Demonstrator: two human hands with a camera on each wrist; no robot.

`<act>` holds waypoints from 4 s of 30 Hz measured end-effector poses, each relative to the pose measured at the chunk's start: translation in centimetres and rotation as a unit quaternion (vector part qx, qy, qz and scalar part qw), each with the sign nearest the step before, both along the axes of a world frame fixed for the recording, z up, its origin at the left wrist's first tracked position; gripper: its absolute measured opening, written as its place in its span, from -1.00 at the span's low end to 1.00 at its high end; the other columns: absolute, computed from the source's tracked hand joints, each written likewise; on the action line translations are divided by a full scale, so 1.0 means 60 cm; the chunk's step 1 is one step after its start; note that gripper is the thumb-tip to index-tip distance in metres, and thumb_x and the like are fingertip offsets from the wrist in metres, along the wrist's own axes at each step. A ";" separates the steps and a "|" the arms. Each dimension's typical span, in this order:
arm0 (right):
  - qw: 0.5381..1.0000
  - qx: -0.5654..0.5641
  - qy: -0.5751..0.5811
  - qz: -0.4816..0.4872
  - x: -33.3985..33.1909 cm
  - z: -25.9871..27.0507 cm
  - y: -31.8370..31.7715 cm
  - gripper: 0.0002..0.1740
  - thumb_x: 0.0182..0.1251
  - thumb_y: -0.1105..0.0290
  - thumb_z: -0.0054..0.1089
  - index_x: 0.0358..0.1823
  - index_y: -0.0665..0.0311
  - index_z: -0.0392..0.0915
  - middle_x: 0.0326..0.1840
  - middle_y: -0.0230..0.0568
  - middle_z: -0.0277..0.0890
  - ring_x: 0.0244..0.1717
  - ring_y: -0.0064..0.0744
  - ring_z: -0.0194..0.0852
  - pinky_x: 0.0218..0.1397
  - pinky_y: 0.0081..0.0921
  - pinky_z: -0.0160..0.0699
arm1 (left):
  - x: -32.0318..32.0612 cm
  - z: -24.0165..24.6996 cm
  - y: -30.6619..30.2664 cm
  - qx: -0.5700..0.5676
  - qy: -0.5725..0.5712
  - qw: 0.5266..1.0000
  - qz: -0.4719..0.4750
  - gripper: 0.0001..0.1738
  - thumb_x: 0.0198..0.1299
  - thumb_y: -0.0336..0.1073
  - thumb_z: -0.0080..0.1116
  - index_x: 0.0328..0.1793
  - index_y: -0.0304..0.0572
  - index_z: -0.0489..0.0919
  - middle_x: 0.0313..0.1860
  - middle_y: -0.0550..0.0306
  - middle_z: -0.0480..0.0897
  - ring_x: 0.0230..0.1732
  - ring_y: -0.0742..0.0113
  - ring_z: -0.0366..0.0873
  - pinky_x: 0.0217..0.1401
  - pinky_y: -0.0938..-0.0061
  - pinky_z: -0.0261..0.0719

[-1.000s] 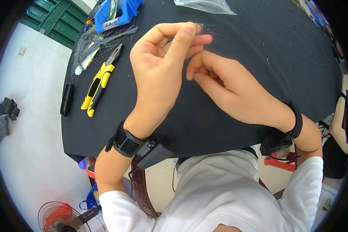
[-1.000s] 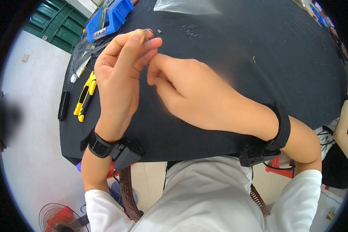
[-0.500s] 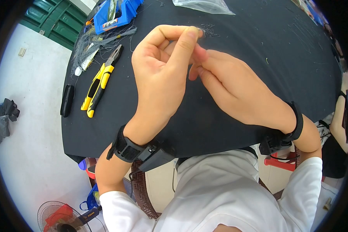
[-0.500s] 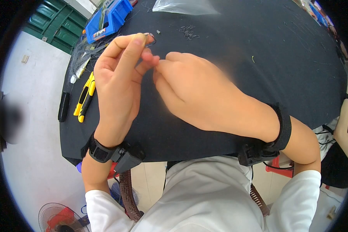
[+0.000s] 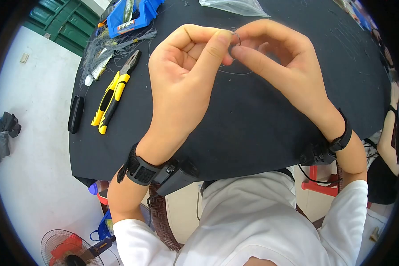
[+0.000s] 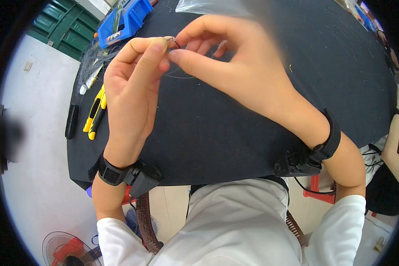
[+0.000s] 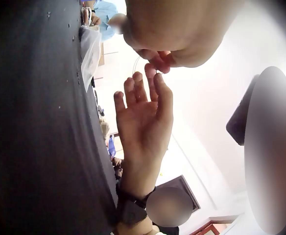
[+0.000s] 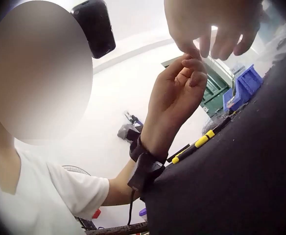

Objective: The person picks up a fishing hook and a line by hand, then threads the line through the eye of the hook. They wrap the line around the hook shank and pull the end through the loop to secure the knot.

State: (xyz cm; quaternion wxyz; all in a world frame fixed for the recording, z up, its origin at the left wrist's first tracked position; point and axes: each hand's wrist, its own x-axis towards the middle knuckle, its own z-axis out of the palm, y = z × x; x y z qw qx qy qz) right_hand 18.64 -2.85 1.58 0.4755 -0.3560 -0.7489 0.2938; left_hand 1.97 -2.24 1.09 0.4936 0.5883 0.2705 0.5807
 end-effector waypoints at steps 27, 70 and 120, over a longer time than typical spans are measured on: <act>0.944 0.295 -0.141 -0.044 0.031 0.045 0.007 -0.92 -0.12 0.52 0.20 -0.55 0.26 0.47 -0.29 -0.18 0.35 -0.37 -0.40 0.29 -0.33 -0.56 0.20 | 0.002 0.008 -0.015 0.023 0.050 0.998 -0.003 -0.81 0.21 -0.40 0.06 -0.15 -0.42 0.52 -0.38 0.20 0.53 -0.39 0.62 0.39 -0.31 0.77 0.32; 0.945 0.107 -0.225 -0.210 0.221 0.046 0.023 -0.86 0.11 0.37 0.09 -0.55 0.21 0.38 -0.12 -0.39 0.40 -0.24 -0.62 0.27 -0.03 -0.64 0.23 | -0.011 0.010 0.002 0.008 -0.057 0.996 0.062 -0.83 0.19 -0.39 0.09 -0.21 -0.41 0.53 -0.30 0.03 0.62 -0.35 0.45 0.56 -0.25 0.68 0.49; 0.994 0.094 -0.055 -0.008 0.018 0.047 -0.041 -0.82 0.08 0.58 0.16 -0.24 0.36 0.49 -0.30 -0.30 0.51 -0.36 -0.68 0.45 -0.40 -0.75 0.30 | -0.002 0.018 -0.026 0.016 0.014 0.996 -0.084 -0.79 0.27 -0.37 -0.05 -0.12 -0.40 0.49 -0.29 0.16 0.54 -0.37 0.64 0.42 -0.27 0.79 0.39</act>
